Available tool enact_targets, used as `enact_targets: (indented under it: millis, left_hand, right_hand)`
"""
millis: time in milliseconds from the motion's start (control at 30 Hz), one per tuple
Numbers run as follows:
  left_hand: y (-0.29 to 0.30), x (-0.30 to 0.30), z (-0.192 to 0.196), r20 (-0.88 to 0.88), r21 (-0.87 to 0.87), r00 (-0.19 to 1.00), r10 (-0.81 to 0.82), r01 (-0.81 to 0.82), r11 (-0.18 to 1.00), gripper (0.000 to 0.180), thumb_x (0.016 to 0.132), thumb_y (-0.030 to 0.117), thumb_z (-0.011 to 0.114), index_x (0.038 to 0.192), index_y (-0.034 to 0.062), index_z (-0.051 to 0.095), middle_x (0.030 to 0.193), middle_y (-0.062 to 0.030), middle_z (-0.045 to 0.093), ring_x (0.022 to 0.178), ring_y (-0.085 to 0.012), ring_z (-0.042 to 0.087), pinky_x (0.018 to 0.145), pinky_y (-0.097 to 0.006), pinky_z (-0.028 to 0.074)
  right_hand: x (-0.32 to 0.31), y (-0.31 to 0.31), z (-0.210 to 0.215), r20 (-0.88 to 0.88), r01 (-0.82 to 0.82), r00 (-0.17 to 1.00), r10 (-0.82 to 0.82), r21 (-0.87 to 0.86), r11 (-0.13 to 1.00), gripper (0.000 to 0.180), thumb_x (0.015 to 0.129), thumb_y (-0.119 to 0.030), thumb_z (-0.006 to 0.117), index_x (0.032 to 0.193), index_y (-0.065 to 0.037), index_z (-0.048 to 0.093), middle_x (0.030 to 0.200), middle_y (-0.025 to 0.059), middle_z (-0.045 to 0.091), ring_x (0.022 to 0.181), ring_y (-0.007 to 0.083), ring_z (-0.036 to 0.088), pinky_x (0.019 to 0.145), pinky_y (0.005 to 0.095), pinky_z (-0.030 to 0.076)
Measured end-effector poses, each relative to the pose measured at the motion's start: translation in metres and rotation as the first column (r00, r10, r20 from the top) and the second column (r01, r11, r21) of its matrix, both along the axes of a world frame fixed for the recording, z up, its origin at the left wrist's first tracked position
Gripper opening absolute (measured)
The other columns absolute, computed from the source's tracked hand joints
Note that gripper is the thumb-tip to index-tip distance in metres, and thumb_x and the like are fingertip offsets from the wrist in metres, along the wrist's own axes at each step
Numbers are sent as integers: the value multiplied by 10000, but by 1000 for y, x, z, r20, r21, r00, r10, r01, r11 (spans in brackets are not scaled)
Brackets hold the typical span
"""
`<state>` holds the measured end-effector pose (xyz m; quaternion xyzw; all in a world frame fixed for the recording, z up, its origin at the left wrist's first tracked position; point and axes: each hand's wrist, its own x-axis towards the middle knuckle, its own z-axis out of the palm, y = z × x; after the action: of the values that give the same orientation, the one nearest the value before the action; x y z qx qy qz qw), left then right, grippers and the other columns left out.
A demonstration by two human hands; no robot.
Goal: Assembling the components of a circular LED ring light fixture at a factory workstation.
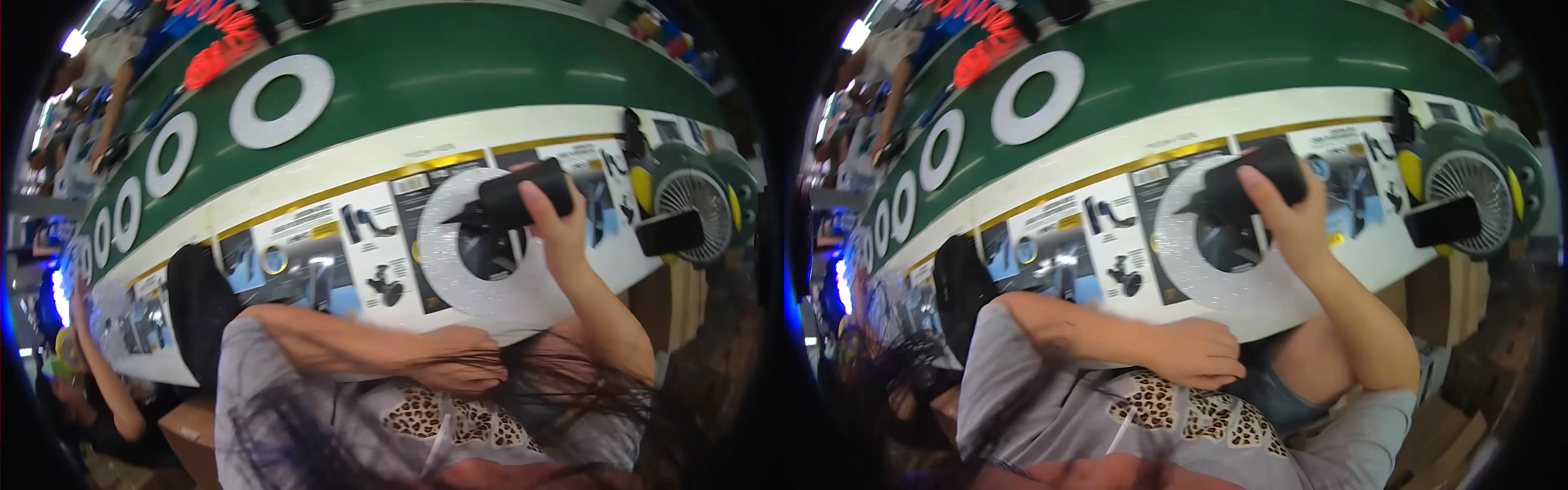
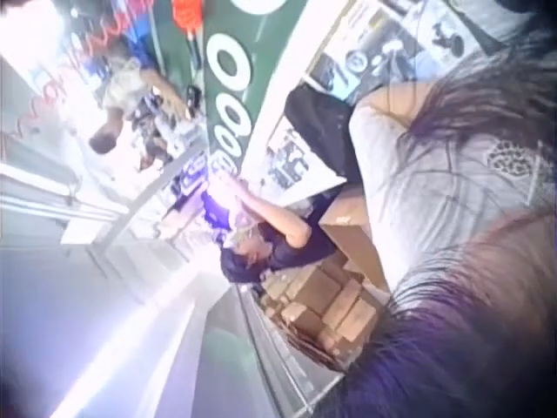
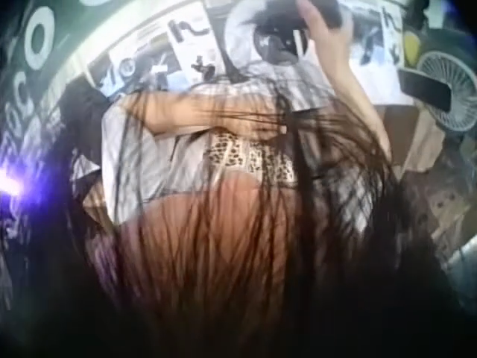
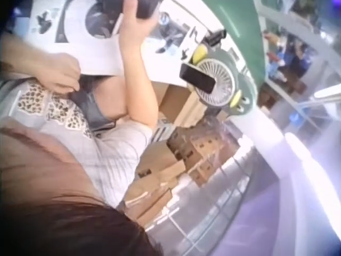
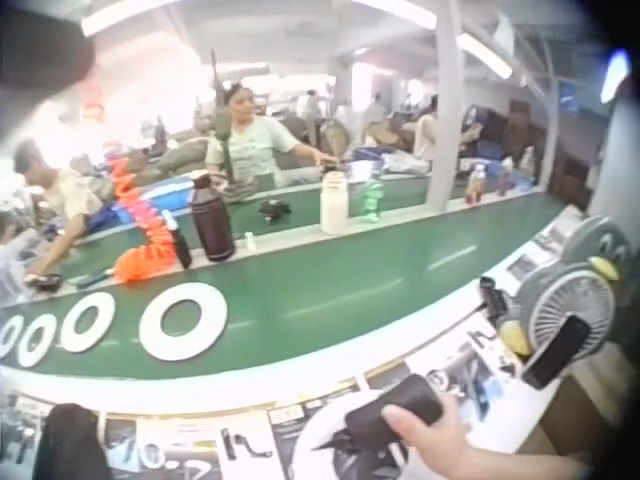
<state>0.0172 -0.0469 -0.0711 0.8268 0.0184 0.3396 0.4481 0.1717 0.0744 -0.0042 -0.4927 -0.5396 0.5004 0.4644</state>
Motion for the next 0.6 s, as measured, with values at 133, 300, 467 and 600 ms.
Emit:
enact_targets:
  millis: [133, 300, 467, 600]
  left_hand:
    - [3, 0, -3, -60, -8, 998, -7, 7, 1000, 135, 833, 113, 659, 950, 52, 630, 787, -72, 573, 745, -251, 595, 674, -361, 483]
    - [1, 2, -1, 12, -10, 999, 38, -38, 999, 153, 824, 101, 667, 960, 42, 630, 789, -81, 577, 747, -250, 596, 673, -359, 488]
    - [1, 3, -3, 2, -32, 1000, 5, -5, 999, 148, 820, 93, 671, 953, 39, 636, 790, -81, 582, 741, -247, 597, 663, -358, 485]
    - [0, 2, 1, 25, -32, 998, 66, -65, 997, 139, 817, 89, 674, 941, 34, 641, 793, -79, 585, 735, -245, 596, 655, -353, 482]
  right_hand:
    - [1, -2, 2, 34, -23, 999, 23, 11, 1000, 290, 885, -261, 665, 1088, -56, 644, 832, -2, 649, 611, 12, 514, 470, 161, 356]
    - [-1, -5, 4, 46, -95, 994, 95, -5, 995, 296, 892, -253, 671, 1109, -55, 637, 852, 3, 650, 631, 20, 515, 505, 167, 376]
    - [-4, -7, 0, 26, -141, 990, 141, 2, 990, 321, 888, -233, 694, 1140, -46, 621, 912, 17, 655, 705, 37, 546, 563, 173, 407]
    - [-5, -6, -3, 52, -170, 984, 169, 9, 985, 337, 881, -220, 711, 1145, -35, 614, 939, 23, 657, 755, 52, 564, 595, 182, 428]
